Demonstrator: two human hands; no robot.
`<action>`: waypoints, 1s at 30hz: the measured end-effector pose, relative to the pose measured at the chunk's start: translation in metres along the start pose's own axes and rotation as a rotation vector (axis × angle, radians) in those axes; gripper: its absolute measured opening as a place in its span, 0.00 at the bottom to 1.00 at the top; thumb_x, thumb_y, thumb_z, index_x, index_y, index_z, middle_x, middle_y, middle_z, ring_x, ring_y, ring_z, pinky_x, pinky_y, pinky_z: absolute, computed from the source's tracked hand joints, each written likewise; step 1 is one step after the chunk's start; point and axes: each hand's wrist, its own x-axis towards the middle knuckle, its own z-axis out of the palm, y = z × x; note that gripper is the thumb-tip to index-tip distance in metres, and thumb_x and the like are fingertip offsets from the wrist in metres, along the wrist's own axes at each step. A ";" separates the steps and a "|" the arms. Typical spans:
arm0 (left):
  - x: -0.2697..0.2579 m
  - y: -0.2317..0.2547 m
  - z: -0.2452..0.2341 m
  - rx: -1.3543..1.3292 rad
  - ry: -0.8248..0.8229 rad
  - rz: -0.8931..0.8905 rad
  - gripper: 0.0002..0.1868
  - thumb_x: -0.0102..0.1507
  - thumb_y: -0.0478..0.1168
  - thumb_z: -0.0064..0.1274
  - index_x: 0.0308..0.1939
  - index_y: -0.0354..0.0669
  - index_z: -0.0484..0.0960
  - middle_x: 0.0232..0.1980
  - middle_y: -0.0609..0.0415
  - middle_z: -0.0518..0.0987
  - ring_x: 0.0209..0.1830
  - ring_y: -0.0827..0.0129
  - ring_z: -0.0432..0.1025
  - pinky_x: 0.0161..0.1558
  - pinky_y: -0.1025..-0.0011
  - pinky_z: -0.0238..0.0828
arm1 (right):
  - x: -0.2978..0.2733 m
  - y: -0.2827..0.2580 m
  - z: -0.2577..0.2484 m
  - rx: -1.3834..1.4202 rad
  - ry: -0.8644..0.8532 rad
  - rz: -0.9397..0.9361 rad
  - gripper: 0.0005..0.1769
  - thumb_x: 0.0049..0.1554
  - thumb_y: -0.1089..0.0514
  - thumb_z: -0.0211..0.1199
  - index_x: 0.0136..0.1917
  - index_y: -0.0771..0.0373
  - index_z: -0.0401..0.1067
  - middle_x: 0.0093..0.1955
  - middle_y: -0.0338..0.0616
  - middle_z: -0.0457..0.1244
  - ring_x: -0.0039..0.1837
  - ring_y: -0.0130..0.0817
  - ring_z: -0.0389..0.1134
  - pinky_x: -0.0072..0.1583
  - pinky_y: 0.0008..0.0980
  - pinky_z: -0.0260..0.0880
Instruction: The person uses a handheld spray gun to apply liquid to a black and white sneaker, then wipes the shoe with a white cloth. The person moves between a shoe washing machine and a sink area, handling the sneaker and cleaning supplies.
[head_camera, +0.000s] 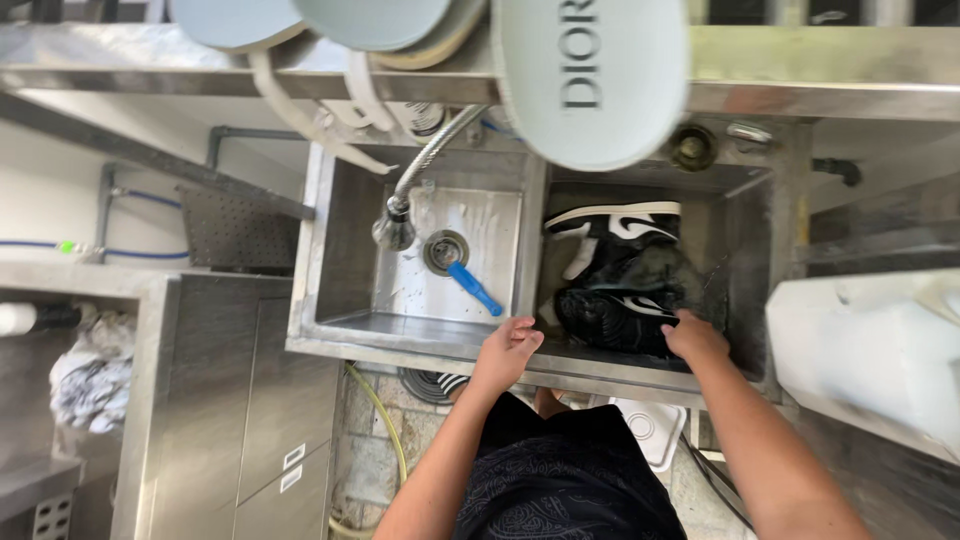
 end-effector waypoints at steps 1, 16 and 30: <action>-0.007 -0.003 -0.006 -0.037 0.013 -0.009 0.23 0.63 0.44 0.59 0.58 0.34 0.79 0.44 0.51 0.84 0.44 0.70 0.77 0.48 0.71 0.75 | 0.006 -0.008 -0.004 -0.081 -0.005 0.016 0.31 0.61 0.41 0.59 0.76 0.46 0.63 0.69 0.48 0.64 0.68 0.49 0.66 0.60 0.49 0.71; -0.103 -0.091 -0.112 -0.414 0.635 -0.133 0.16 0.64 0.39 0.56 0.55 0.37 0.81 0.44 0.56 0.83 0.40 0.76 0.75 0.41 0.75 0.70 | 0.092 -0.121 -0.078 -0.348 0.444 -0.505 0.68 0.37 0.55 0.83 0.83 0.51 0.47 0.80 0.49 0.47 0.78 0.52 0.48 0.74 0.47 0.53; -0.043 -0.020 -0.029 -0.299 0.327 0.034 0.13 0.65 0.36 0.56 0.53 0.33 0.80 0.41 0.53 0.84 0.39 0.73 0.78 0.44 0.74 0.77 | 0.106 -0.062 -0.054 0.148 0.675 -0.489 0.33 0.47 0.55 0.72 0.64 0.63 0.67 0.65 0.61 0.63 0.68 0.62 0.59 0.69 0.50 0.59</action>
